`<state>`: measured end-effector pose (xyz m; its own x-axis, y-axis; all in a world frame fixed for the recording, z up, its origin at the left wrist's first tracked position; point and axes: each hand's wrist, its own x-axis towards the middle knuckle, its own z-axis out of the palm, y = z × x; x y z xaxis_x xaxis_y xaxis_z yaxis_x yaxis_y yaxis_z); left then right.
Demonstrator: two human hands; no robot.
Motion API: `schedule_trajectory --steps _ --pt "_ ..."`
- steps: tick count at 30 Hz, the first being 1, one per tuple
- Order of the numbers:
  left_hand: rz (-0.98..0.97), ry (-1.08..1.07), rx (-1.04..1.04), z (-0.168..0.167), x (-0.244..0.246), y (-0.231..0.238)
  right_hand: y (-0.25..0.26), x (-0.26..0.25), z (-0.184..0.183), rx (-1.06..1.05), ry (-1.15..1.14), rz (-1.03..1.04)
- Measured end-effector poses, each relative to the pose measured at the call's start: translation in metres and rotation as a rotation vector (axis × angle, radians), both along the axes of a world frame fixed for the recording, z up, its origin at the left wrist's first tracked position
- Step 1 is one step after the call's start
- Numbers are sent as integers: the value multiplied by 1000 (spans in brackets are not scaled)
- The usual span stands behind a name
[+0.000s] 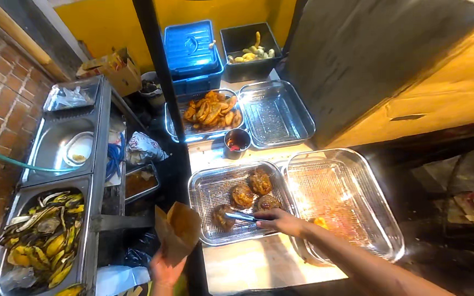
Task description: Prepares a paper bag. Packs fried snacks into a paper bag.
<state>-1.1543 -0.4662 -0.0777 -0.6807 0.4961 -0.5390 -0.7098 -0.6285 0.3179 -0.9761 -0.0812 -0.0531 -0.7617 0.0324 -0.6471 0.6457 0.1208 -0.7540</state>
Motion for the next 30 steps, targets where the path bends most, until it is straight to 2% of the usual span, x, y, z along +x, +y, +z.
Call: schedule_trajectory --steps 7,11,15,18,22,26,30 --pt "-95 -21 21 -7 -9 13 -6 -40 3 -164 -104 193" --pt "-157 -16 44 -5 -9 10 -9 -55 4 -198 -132 187" --pt "-170 16 49 0 -12 6 -4 -49 8 -224 -101 155" --pt "-170 86 -35 5 -14 -2 8 -26 38 -213 -20 36" --pt "-203 125 -125 14 -21 -8 20 5 103 -233 235 -92" --pt "-266 195 -111 29 -27 7 17 16 149 -216 380 28" --pt "-388 283 -101 47 -33 29 19 21 160 -2 308 154"
